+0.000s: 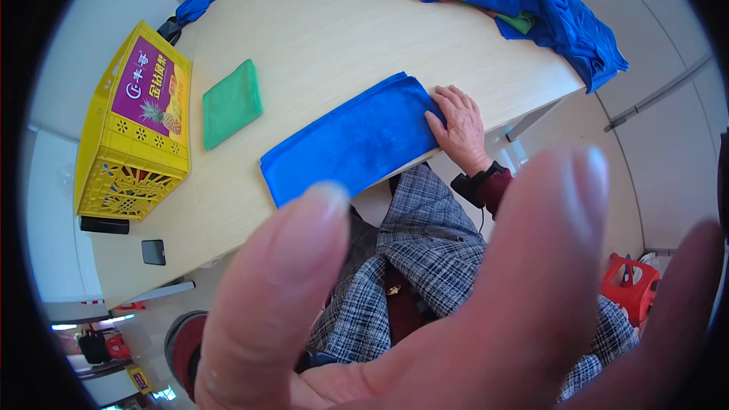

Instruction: Folding blue cloths on a workbench in a factory environment.

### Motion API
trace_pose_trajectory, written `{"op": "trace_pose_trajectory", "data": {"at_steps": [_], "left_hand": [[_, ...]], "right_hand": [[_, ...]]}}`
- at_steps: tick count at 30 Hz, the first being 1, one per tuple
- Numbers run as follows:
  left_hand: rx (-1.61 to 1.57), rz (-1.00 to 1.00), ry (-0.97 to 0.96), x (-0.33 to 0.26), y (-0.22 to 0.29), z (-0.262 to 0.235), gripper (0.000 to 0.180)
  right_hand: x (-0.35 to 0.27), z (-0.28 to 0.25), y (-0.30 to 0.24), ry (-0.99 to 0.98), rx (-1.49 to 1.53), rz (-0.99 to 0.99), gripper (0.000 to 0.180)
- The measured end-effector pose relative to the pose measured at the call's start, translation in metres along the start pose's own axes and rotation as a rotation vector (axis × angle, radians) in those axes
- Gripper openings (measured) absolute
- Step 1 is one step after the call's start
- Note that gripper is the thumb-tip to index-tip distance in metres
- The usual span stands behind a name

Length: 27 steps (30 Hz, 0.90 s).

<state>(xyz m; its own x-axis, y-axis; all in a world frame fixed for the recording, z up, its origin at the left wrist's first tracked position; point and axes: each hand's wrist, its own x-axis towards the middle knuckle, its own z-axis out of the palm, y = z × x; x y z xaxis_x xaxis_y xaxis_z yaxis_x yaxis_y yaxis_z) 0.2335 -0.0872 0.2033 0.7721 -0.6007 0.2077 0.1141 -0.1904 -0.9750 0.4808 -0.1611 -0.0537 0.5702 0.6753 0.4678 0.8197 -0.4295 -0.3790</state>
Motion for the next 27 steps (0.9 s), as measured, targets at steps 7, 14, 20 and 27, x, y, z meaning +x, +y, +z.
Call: {"op": "trace_pose_trajectory", "data": {"at_steps": [7,14,20,27], "left_hand": [[-0.461,-0.374,0.01,-0.021,0.004,-0.005,0.027],[-0.959,-0.76,-0.11,-0.049,0.014,-0.029,0.026],[-1.375,-1.05,-0.294,-0.081,0.107,0.06,0.015],[-1.45,-0.988,-0.496,-0.06,0.132,0.069,0.011]], "right_hand": [[-0.001,0.001,0.001,-0.01,-0.007,0.016,0.045],[0.001,0.008,0.009,0.083,0.106,-0.093,0.036],[0.021,-0.024,-0.041,0.154,0.513,-0.157,0.027],[0.067,-0.041,-0.158,-0.282,0.958,-0.253,0.034]]}}
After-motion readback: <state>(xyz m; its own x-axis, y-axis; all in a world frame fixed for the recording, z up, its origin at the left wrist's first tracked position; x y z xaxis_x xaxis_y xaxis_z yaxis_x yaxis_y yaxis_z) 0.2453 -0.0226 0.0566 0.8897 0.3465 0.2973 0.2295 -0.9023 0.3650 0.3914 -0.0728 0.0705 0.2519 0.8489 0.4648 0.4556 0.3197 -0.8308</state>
